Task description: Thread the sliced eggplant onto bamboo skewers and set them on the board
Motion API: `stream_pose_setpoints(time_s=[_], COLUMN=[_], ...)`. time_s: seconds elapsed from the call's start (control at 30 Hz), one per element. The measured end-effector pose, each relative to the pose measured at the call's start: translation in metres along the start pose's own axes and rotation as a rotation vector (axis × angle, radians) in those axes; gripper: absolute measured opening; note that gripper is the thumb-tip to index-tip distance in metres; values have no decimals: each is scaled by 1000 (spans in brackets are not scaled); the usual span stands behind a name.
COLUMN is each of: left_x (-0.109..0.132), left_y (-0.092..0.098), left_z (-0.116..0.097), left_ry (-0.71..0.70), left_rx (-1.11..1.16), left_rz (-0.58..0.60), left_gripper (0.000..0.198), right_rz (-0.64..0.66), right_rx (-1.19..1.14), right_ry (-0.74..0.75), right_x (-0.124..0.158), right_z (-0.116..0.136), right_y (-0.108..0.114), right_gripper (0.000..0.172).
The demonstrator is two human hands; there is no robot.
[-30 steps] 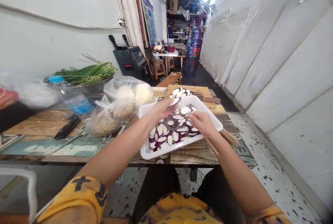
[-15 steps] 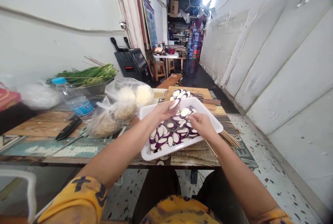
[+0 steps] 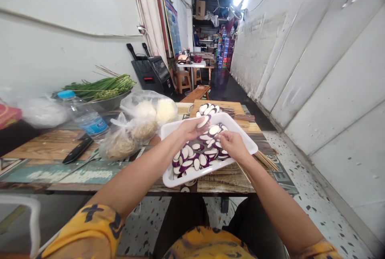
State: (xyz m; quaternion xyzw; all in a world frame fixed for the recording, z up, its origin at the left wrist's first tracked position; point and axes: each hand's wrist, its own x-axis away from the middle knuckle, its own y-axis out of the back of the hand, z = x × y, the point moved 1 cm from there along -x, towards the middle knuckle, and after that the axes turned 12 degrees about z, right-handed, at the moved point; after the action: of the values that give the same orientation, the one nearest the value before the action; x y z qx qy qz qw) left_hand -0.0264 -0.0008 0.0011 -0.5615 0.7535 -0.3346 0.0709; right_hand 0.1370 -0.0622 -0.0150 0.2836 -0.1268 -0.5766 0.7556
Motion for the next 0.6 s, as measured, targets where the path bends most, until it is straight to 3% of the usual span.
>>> stream_pose_setpoints(time_s=[0.33,0.43,0.53,0.6], left_x=[-5,-2,2,3], left_y=[-3,-11,-19,-21], left_z=[11,16,22,25], left_ry=[23,9,85,115], left_rx=[-41,-14,-31,-46], left_rz=[75,170,268,224], left_gripper=[10,9,16,14], right_rz=[-21,-60,-118,-145], right_rx=[-14,-66,-40,4], right_ry=[8,12,29,39], right_x=[-2,-4,-4,-3], right_z=[0,0,0,0], right_y=[-1,-1,0,0], right_gripper=[26,26,25,24])
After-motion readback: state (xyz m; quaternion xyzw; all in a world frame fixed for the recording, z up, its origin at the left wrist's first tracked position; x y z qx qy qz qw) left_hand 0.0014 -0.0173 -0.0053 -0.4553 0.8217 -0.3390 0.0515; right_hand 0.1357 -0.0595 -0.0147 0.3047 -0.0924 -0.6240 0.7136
